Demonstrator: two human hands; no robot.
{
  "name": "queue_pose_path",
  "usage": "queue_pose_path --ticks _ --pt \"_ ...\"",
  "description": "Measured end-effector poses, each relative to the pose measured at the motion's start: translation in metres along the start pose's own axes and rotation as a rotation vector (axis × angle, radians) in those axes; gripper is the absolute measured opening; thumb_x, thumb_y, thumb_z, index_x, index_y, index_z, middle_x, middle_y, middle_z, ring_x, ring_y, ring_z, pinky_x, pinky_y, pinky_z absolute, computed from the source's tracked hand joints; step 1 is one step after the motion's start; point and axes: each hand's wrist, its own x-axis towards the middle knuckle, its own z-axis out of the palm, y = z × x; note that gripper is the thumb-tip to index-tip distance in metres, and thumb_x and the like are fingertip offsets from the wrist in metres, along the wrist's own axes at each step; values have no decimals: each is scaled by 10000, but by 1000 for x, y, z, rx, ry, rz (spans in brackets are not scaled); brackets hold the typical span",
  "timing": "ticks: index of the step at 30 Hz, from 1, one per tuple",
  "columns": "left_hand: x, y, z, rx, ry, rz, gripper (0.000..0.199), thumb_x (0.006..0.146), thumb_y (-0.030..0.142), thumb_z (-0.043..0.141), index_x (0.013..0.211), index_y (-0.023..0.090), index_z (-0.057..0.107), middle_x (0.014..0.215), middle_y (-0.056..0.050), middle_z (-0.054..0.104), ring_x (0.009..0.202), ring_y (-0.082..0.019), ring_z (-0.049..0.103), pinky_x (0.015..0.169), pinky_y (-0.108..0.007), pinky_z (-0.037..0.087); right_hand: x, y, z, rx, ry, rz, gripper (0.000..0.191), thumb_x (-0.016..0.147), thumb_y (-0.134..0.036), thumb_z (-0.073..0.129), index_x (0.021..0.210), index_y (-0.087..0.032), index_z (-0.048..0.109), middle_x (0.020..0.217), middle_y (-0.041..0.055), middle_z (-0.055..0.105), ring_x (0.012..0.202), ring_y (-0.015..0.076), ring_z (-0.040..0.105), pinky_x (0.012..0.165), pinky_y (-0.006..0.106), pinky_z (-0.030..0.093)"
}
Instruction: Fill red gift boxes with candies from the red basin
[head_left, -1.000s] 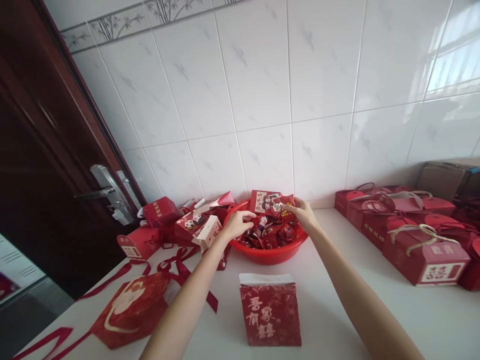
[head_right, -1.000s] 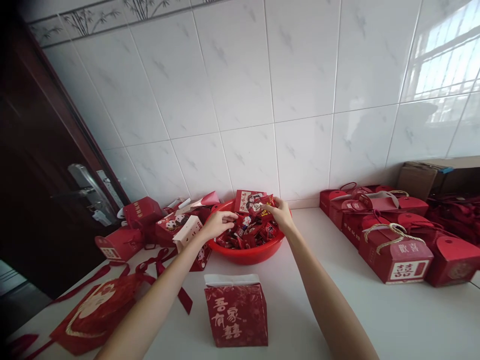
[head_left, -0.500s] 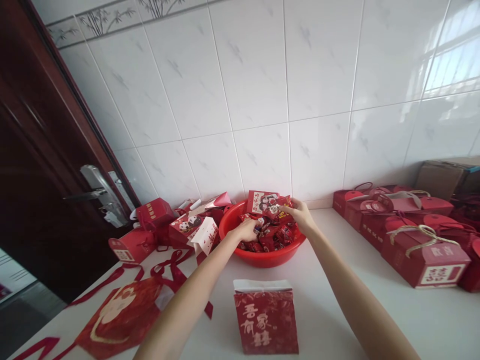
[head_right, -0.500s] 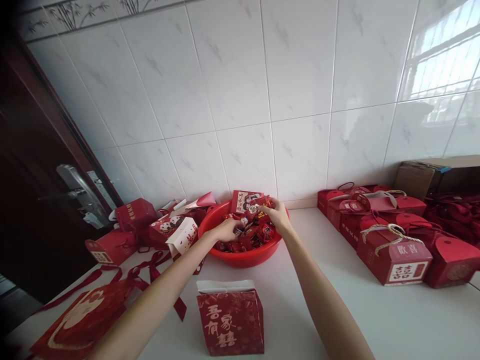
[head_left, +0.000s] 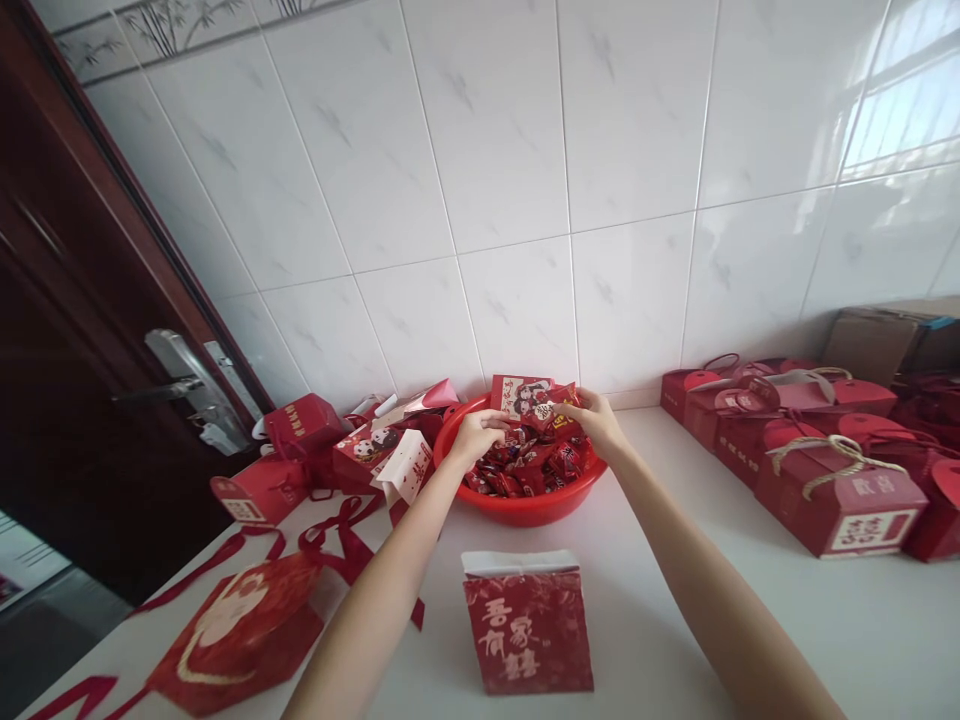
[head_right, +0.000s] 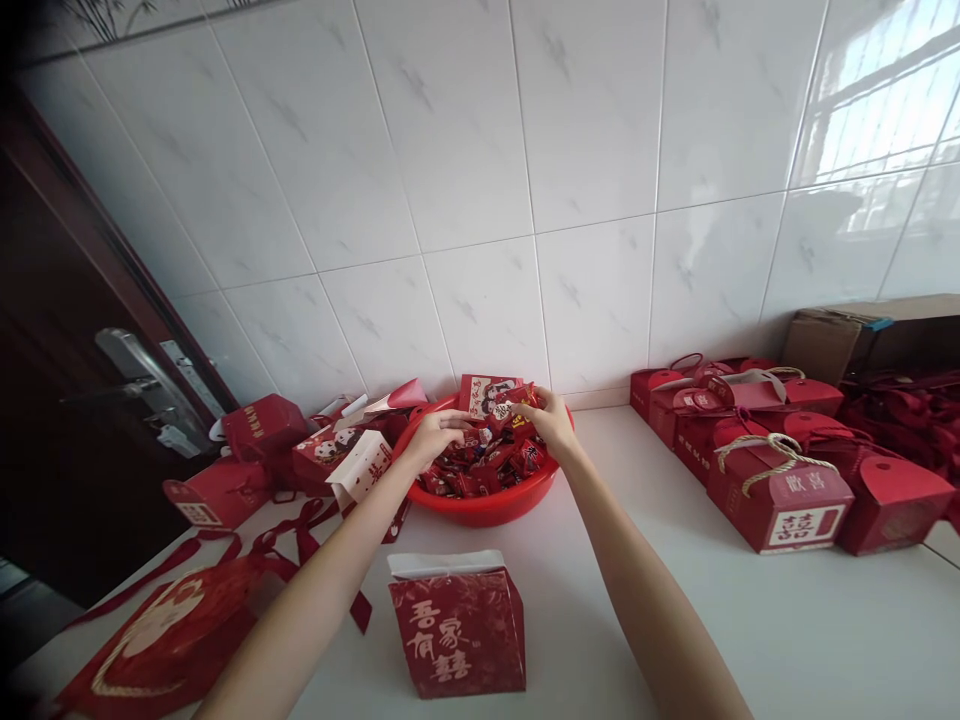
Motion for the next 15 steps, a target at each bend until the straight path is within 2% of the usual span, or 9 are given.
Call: queue_pose_path --ticks 3,5,7,9,11,13,15 --pt "0 -1 -2 246 111 -71 431 692 -36 603 1035 170 764 1004 -59 787 1004 -206 716 858 -259 561 -1 -2 0 -7 -2 5 347 562 -358 832 848 -192 727 795 55 782 741 282 738 689 396 607" --pt "-2 0 -1 300 126 -60 418 685 -40 591 991 174 778 1030 -64 785 1026 -219 711 900 -269 545 -2 -3 0 -9 -6 2 333 570 -352 828 845 -195 726 803 53 783 758 284 740 708 401 606" --pt "-4 2 3 310 -3 4 420 677 -36 583 972 182 788 1037 -58 787 1030 -224 712 909 -265 539 -2 -4 1 -10 -13 3 327 579 -353 823 848 -197 725 805 53 782 759 283 738 713 405 605" --pt "-8 4 8 360 -244 37 473 652 -25 595 1022 199 786 1025 -51 791 988 -232 727 876 -268 551 -3 -4 1 -10 -10 4 327 577 -352 819 848 -198 721 795 51 780 746 281 735 704 403 601" --pt "-10 6 12 452 -433 -3 616 614 -12 608 1164 227 747 1069 -61 784 904 -246 743 802 -285 568 -3 -4 0 -22 -3 -5 328 574 -353 818 846 -198 718 796 49 780 749 279 735 702 397 599" --pt "-12 6 14 542 -491 -50 764 595 10 616 1313 269 665 1159 -83 758 821 -254 748 718 -297 572 -3 -4 0 -35 -2 -17 327 578 -359 817 847 -200 718 813 49 783 767 280 737 706 392 598" --pt "-11 4 14 574 -499 -56 814 590 23 630 1359 291 629 1182 -100 747 777 -259 747 685 -305 567 -3 -4 0 -33 -8 -21 327 584 -361 815 852 -200 718 819 49 784 766 280 737 700 387 598"
